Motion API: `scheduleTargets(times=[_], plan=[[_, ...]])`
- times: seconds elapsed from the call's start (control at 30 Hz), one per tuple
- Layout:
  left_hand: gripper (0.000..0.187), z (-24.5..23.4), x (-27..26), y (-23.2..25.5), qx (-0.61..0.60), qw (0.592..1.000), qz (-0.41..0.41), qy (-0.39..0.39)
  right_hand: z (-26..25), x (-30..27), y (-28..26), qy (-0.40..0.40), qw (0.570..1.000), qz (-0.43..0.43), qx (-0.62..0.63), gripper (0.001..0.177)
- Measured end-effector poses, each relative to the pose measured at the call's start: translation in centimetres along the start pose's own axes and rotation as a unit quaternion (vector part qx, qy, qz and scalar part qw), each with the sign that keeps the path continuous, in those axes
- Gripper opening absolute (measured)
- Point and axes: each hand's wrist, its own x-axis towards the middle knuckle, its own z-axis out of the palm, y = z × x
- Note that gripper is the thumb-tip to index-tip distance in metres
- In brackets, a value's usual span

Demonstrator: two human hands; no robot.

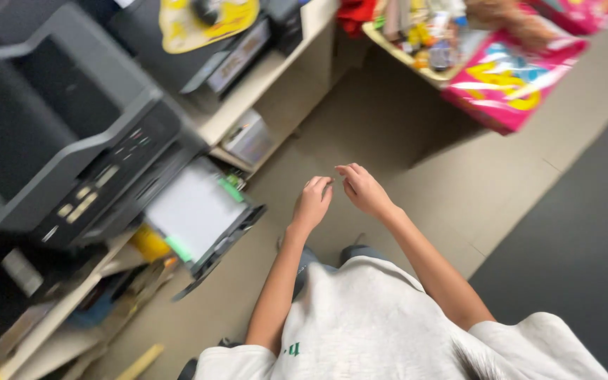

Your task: The person loads sheets of white paper into a printer's paper tray. They repeatedly take paper from a pink 'Copy One' package, place it into the tray, and then remove it again, repeating this cycle several times before finally placing a sheet into a black wire basket.

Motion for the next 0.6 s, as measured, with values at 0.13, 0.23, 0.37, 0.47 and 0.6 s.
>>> scheduleTargets(times=[0.13,0.23,0.37,0.47,0.6], plan=[[0.022,7.8,4.0,5.4,-0.03,0.996,0.075,-0.043,-7.6,-4.6,4.1,0.037,0.997,0.058,-0.03,0.037],[0.024,12.7,6.8,10.4,-0.041,0.99,0.111,-0.08,-12.6,-7.4,6.9,0.078,0.992,0.094,-0.022,0.038],[0.027,18.3,10.5,16.6,-0.067,0.974,0.134,-0.168,-18.5,-10.7,10.6,0.141,0.975,0.169,-0.017,0.037],[0.028,23.1,14.1,19.6,-0.089,0.959,0.153,-0.222,-22.5,-12.2,13.8,0.185,0.961,0.207,-0.017,0.037],[0.027,29.2,19.3,22.7,-0.115,0.94,0.192,-0.258,-27.1,-13.0,18.9,0.232,0.941,0.245,0.013,0.04]])
